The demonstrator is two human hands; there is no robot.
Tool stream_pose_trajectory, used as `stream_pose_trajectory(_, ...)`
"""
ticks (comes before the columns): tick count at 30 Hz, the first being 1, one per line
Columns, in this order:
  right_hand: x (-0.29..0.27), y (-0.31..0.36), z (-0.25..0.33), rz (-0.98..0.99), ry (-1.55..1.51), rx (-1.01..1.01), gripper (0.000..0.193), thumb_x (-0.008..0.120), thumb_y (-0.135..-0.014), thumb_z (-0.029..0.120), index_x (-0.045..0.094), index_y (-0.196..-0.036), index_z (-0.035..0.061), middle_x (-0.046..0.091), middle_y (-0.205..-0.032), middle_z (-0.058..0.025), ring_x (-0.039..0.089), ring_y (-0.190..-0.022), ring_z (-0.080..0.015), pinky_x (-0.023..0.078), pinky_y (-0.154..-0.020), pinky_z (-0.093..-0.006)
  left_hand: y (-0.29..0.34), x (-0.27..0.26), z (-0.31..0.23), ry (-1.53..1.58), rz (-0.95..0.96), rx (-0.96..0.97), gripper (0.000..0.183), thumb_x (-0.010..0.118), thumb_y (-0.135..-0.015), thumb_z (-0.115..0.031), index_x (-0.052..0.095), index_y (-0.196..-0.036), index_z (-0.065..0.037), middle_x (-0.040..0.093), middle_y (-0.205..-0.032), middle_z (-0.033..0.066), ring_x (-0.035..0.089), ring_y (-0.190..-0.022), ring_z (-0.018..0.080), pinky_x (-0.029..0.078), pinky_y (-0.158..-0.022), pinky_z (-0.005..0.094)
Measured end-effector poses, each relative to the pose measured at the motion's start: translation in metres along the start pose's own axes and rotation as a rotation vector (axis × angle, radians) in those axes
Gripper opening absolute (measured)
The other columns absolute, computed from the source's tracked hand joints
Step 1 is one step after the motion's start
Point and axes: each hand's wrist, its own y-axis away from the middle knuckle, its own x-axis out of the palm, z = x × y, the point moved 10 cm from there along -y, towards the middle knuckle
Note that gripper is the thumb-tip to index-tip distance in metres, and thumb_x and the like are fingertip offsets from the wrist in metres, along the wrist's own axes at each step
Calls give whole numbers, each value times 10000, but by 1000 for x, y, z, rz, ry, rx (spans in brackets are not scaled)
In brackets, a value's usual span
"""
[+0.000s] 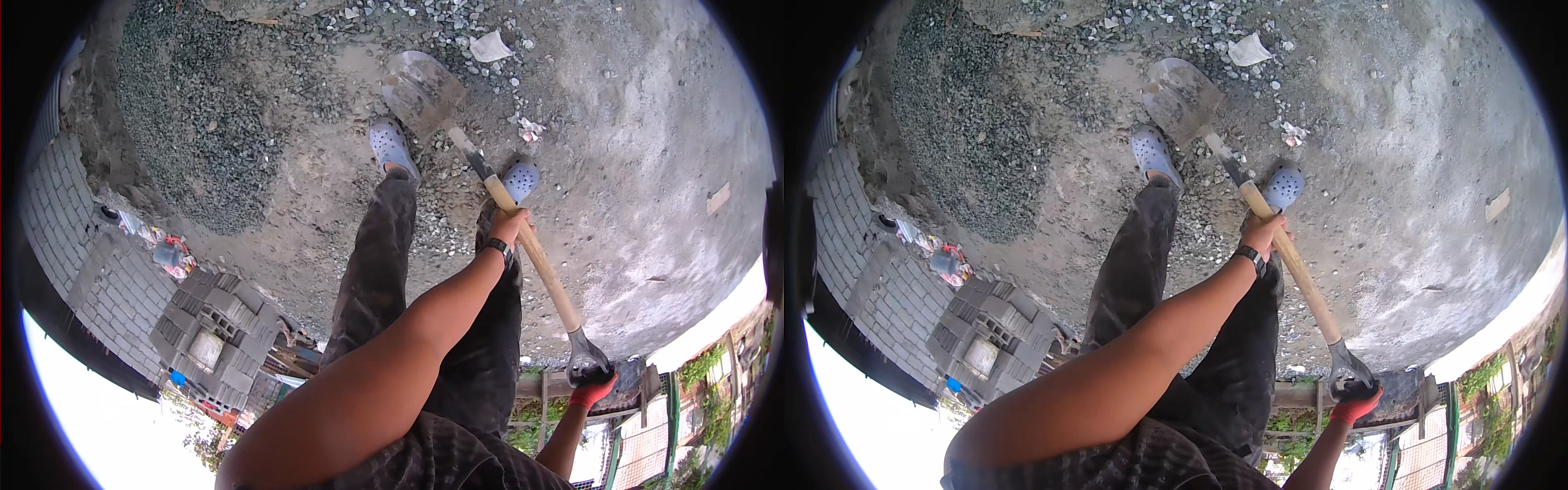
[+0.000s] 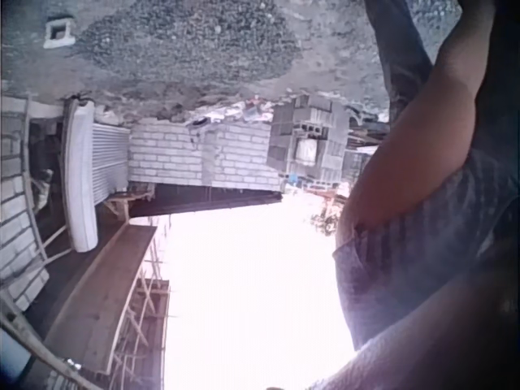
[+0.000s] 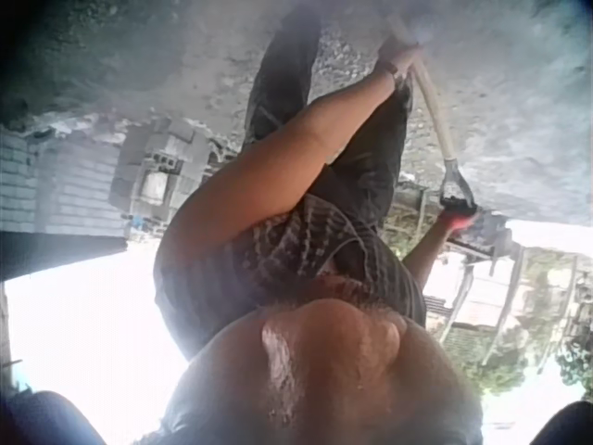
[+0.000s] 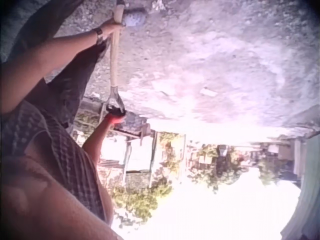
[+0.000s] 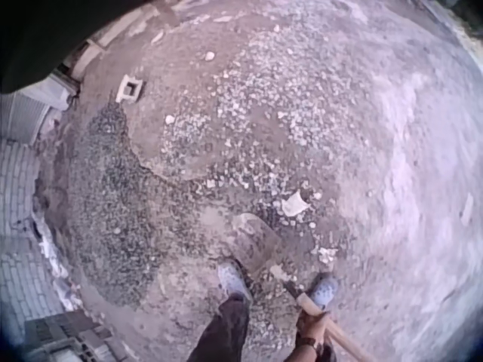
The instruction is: The person uses a shovel to move gravel from a pile on the ground into a bucket, handling the shovel by the shaft and handle while standing near a stack of concrete blocks.
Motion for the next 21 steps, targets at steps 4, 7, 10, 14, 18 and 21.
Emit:
stream_pose_trajectory(4,7,24,7,39,10,20,389,444,-942,422,552,-822,68,524,-618,-47,513,-492,-172,432,-458,-309,12,-5,-15,28,1,-22,180,643,-845,-96,508,-939,-23,555,-804,79,634,-607,252,587,-569,412)
stream_pose_trajectory(7,23,35,-1,129,-16,100,355,465,-934,403,570,-883,69,533,-640,-44,520,-513,-178,445,-472,-326,13,-23,-49,37,-58,7,186,652,-848,-130,514,-918,-28,546,-808,75,615,-610,247,586,-575,440)
stream_pose_trajectory(10,35,45,-1,215,-55,157,322,488,-926,391,572,-901,81,533,-664,-38,532,-553,-179,459,-490,-341,14,-38,-72,42,-101,19,209,664,-841,-139,513,-933,-28,545,-811,81,603,-617,254,583,-577,463)
stream_pose_trajectory(14,-18,33,11,120,-51,171,310,452,-954,377,549,-900,87,511,-642,-27,500,-500,-156,459,-480,-327,40,-8,-18,44,-55,-78,193,642,-846,-99,498,-951,-24,536,-812,93,616,-595,269,582,-566,462)
stream_pose_trajectory(18,-65,7,44,40,34,108,328,448,-954,388,558,-893,84,540,-672,-27,494,-453,-145,479,-501,-323,51,18,50,-22,-72,-117,199,647,-843,-118,508,-959,-34,585,-808,91,653,-599,277,582,-541,431)
stream_pose_trajectory(21,-85,-42,44,16,34,51,338,447,-948,425,555,-907,107,491,-665,-5,470,-491,-130,434,-482,-320,33,38,71,1,-46,-98,172,645,-837,-116,516,-917,-36,592,-779,93,655,-581,280,572,-509,427)
